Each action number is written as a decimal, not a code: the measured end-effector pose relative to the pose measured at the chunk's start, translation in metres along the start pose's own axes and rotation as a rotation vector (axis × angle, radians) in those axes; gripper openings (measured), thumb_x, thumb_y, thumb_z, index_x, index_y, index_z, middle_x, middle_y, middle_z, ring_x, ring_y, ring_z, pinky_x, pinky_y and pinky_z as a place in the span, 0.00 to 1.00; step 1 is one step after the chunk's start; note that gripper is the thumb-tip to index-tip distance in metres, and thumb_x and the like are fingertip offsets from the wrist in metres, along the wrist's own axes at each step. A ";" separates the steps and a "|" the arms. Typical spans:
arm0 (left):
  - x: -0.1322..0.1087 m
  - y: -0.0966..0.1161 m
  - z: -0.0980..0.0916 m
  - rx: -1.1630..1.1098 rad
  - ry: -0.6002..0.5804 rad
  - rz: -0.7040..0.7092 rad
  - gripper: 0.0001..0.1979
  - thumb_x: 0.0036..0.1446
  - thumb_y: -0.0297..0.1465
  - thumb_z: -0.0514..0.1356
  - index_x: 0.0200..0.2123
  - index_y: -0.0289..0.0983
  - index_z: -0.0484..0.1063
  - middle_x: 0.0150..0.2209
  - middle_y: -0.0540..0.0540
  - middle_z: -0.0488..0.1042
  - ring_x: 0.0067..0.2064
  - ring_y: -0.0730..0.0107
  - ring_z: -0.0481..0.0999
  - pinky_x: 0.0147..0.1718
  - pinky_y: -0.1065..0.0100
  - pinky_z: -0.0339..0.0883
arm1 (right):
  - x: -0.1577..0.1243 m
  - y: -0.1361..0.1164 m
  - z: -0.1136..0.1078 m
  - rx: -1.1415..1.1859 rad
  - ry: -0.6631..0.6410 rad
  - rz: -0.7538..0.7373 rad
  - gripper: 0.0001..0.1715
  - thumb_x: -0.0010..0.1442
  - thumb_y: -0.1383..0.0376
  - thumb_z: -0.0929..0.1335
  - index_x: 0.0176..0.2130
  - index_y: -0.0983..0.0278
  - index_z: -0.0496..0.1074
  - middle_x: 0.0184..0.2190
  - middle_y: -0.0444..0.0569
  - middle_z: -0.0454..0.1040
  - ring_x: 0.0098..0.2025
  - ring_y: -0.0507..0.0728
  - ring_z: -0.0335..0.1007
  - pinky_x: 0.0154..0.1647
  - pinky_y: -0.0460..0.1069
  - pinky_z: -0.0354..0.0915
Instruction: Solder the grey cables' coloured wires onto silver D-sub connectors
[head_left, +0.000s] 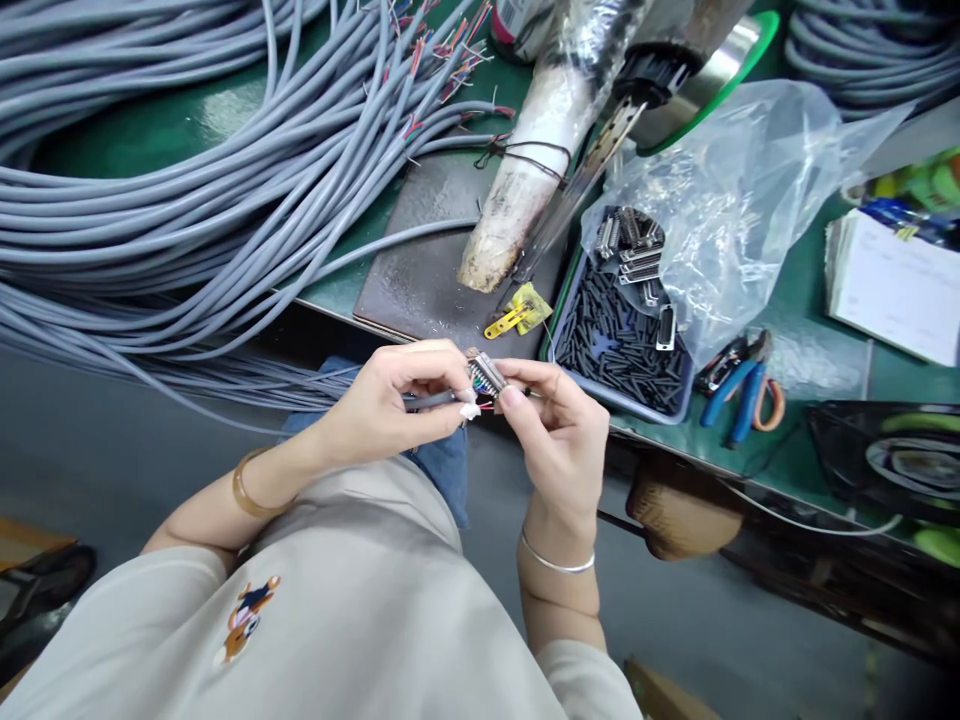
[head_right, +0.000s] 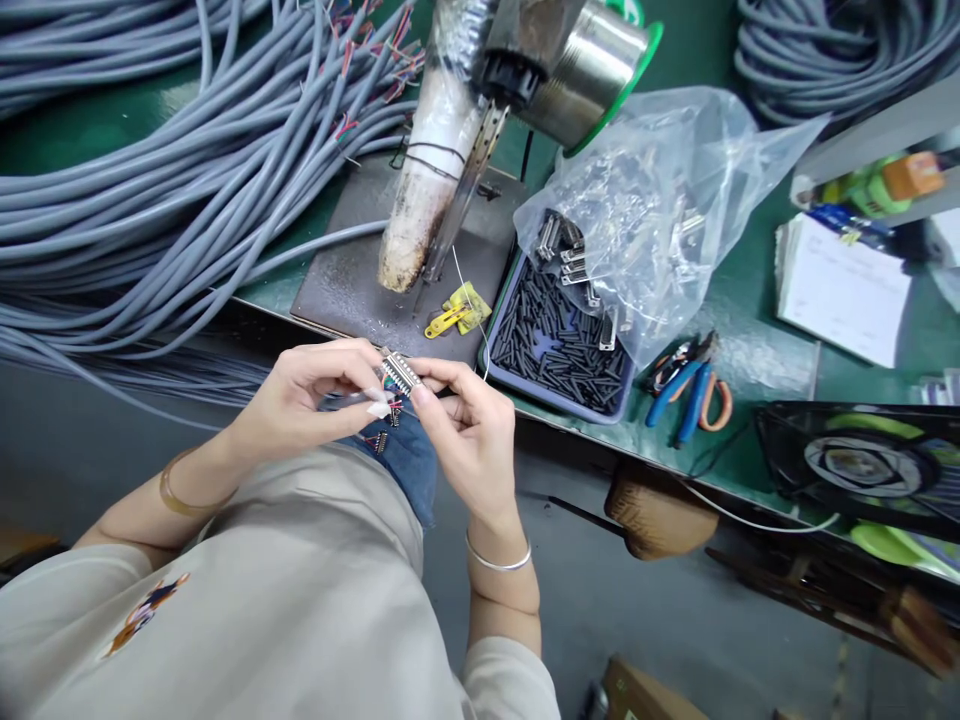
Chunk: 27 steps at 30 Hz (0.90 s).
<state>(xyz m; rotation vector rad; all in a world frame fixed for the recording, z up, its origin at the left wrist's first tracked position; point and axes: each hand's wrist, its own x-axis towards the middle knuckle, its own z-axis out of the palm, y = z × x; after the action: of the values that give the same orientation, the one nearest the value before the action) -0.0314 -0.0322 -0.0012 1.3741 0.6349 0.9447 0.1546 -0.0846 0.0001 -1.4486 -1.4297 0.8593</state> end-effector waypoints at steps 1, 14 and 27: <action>0.000 -0.001 0.000 0.017 0.019 -0.027 0.05 0.54 0.26 0.69 0.28 0.34 0.77 0.31 0.45 0.77 0.34 0.73 0.75 0.32 0.74 0.70 | 0.001 -0.001 0.001 -0.014 -0.015 -0.008 0.13 0.68 0.56 0.69 0.45 0.61 0.80 0.30 0.44 0.77 0.22 0.47 0.63 0.20 0.43 0.60; 0.013 -0.018 0.001 -0.252 0.259 -0.292 0.14 0.47 0.31 0.73 0.26 0.35 0.70 0.22 0.53 0.72 0.18 0.84 0.66 0.16 0.80 0.59 | -0.003 0.017 0.004 -0.167 0.620 -0.583 0.19 0.68 0.67 0.68 0.57 0.53 0.72 0.30 0.39 0.79 0.21 0.50 0.74 0.16 0.45 0.65; 0.023 -0.016 0.005 -0.198 0.201 -0.311 0.15 0.48 0.34 0.74 0.27 0.34 0.71 0.24 0.52 0.73 0.20 0.84 0.66 0.18 0.80 0.60 | 0.009 0.025 0.011 -0.335 0.363 -0.496 0.08 0.63 0.71 0.73 0.41 0.59 0.75 0.36 0.43 0.83 0.33 0.52 0.82 0.31 0.45 0.74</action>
<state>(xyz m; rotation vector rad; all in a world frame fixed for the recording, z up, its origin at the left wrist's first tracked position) -0.0126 -0.0140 -0.0134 0.9788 0.8558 0.8725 0.1543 -0.0730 -0.0257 -1.3115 -1.5928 0.0437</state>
